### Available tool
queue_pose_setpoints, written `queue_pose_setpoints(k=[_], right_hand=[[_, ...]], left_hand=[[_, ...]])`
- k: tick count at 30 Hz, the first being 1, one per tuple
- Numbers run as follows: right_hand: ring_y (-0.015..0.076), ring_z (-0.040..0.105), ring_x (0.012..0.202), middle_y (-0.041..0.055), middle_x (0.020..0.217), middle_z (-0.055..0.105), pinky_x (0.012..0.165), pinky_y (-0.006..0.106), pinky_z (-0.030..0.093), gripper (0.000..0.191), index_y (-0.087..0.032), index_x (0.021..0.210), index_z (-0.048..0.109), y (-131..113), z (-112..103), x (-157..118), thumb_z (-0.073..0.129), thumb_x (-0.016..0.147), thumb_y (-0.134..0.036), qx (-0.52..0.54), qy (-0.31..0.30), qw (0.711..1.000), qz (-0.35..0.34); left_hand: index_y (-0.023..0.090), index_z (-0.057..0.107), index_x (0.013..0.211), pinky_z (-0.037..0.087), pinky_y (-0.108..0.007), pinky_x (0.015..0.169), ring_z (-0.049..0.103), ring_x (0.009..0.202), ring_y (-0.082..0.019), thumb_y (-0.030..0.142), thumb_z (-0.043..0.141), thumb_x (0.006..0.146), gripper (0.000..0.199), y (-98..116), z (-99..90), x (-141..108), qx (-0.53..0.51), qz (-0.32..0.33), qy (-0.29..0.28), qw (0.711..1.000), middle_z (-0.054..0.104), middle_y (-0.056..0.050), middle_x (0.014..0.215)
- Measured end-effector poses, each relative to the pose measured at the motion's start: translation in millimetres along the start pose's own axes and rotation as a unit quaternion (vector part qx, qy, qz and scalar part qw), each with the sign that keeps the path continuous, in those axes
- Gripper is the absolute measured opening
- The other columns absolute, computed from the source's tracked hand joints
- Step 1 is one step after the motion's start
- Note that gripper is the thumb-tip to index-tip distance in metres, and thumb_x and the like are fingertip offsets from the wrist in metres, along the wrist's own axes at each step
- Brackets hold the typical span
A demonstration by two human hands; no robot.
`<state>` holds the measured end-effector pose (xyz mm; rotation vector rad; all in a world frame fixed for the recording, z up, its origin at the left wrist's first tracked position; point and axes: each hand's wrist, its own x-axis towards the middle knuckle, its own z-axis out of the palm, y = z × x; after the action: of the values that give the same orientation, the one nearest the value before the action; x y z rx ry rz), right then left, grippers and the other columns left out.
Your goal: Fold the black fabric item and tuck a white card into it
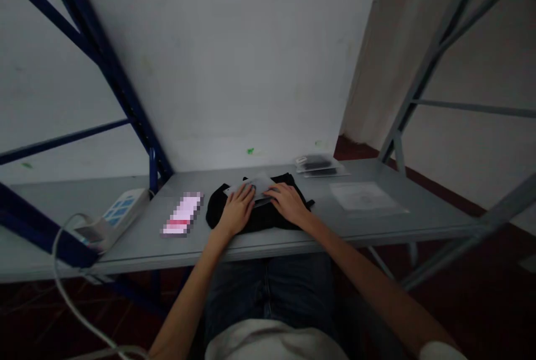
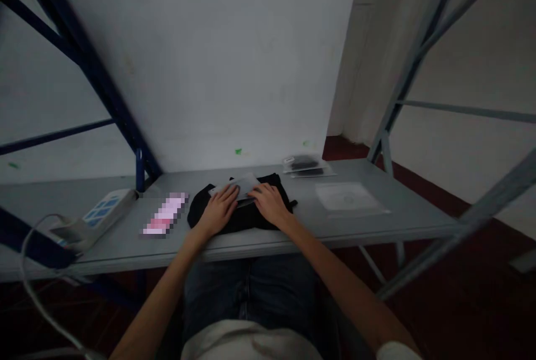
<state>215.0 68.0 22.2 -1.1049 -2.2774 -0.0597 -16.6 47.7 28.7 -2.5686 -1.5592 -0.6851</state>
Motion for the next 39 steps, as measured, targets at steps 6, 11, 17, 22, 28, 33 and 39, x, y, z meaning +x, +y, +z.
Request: queue_pose_setpoints(k=[6, 11, 17, 22, 28, 33, 39], right_hand=[[0.0282, 0.058, 0.119, 0.0110, 0.122, 0.070, 0.103, 0.045, 0.045, 0.026, -0.024, 0.118, 0.073, -7.7, -1.0, 1.6, 0.059, 0.098, -0.016, 0.022, 0.028, 0.999, 0.003], [0.0263, 0.059, 0.120, 0.0104, 0.125, 0.069, 0.106, 0.043, 0.043, 0.028, -0.023, 0.126, 0.069, -39.7, -2.1, 16.5, 0.061, 0.099, -0.020, 0.036, 0.015, 0.995, -0.087], [0.0262, 0.061, 0.112, 0.0086, 0.109, 0.073, 0.096, 0.040, 0.048, 0.015, -0.022, 0.109, 0.073, -65.6, 21.9, 35.7, 0.069, 0.096, -0.028, -0.020, -0.025, 0.987, -0.160], [0.0258, 0.062, 0.107, 0.0088, 0.104, 0.073, 0.094, 0.040, 0.048, 0.013, -0.019, 0.106, 0.072, -70.4, 31.0, 41.6, 0.067, 0.098, -0.027, -0.059, -0.028, 0.980, -0.188], [0.0249, 0.061, 0.110, 0.0092, 0.110, 0.072, 0.094, 0.039, 0.048, 0.012, -0.020, 0.109, 0.070, -69.0, 23.9, 46.6, 0.062, 0.100, -0.023, -0.091, -0.016, 0.977, -0.193], [0.0239, 0.061, 0.106, 0.0099, 0.109, 0.072, 0.089, 0.038, 0.049, 0.016, -0.018, 0.110, 0.070, -68.5, 23.8, 48.7, 0.056, 0.102, -0.017, -0.108, 0.016, 0.973, -0.204], [0.0248, 0.058, 0.111, 0.0075, 0.113, 0.072, 0.101, 0.043, 0.045, 0.012, -0.021, 0.106, 0.071, -61.8, 25.3, 43.4, 0.060, 0.101, -0.020, -0.138, 0.100, 0.967, -0.188]], left_hand=[[0.022, 0.061, 0.139, 0.041, -0.051, 0.116, 0.049, 0.142, -0.034, 0.043, 0.062, 0.096, 0.048, -6.7, -22.8, -18.0, 0.001, -0.047, 0.064, 0.997, 0.055, -0.015, 0.152], [0.019, 0.066, 0.114, 0.054, -0.036, 0.080, 0.073, 0.092, -0.028, 0.040, 0.049, 0.101, 0.029, -11.6, -40.6, -22.3, -0.052, -0.249, 0.079, 0.964, 0.075, -0.010, 0.094], [0.019, 0.054, 0.123, 0.051, -0.031, 0.071, 0.075, 0.081, -0.025, 0.033, 0.059, 0.094, 0.032, -19.8, -29.6, -19.6, -0.144, -0.246, 0.038, 0.958, 0.076, -0.003, 0.081], [0.019, 0.050, 0.125, 0.052, -0.034, 0.073, 0.076, 0.092, -0.029, 0.035, 0.057, 0.096, 0.034, -20.3, -21.5, -20.7, -0.079, -0.273, 0.039, 0.958, 0.077, -0.009, 0.090], [0.021, 0.048, 0.121, 0.053, -0.035, 0.079, 0.077, 0.093, -0.028, 0.027, 0.053, 0.096, 0.026, -19.8, -15.5, -11.5, -0.151, -0.285, 0.069, 0.944, 0.078, -0.009, 0.093], [0.021, 0.048, 0.113, 0.053, -0.035, 0.073, 0.075, 0.079, -0.027, 0.032, 0.060, 0.091, 0.028, -23.6, -14.6, -5.3, -0.216, -0.280, 0.113, 0.929, 0.075, -0.005, 0.079], [0.023, 0.046, 0.102, 0.046, -0.025, 0.053, 0.063, 0.052, -0.017, 0.040, 0.071, 0.079, 0.038, -33.0, -17.1, -4.0, -0.343, -0.287, 0.142, 0.883, 0.064, 0.005, 0.062]])
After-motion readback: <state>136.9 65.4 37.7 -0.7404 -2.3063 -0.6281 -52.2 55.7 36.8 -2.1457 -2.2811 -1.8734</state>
